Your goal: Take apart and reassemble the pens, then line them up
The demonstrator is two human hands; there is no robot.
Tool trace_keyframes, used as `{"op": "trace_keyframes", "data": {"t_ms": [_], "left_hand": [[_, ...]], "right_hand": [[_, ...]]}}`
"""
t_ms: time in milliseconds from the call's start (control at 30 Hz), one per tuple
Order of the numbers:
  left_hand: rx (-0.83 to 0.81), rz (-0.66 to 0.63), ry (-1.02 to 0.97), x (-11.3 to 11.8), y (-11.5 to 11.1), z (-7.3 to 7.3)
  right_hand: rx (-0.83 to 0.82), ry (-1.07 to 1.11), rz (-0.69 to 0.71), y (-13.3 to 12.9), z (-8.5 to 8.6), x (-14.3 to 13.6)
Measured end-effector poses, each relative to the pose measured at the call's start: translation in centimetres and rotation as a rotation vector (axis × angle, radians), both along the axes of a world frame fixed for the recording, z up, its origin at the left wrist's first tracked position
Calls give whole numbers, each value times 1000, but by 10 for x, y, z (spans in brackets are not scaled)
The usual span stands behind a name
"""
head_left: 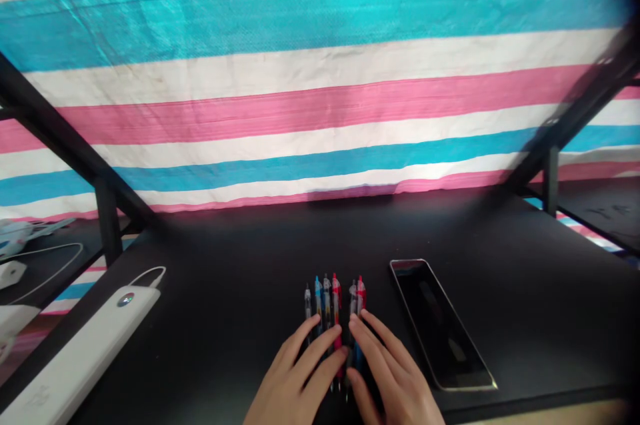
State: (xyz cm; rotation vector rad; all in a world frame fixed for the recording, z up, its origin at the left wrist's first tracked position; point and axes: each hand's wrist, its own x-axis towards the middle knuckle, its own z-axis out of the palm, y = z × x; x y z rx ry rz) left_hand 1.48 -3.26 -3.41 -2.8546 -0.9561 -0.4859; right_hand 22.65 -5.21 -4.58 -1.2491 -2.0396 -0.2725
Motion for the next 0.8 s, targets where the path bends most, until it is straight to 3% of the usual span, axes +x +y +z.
{"op": "trace_keyframes", "data": {"t_ms": [433,800], "left_hand": [[58,22,27,7,-1,4],[107,6,67,17,0,-1]], "right_hand": [[40,94,-45,-3,-8,-3],[60,166,-76,-6,-14,-3]]}}
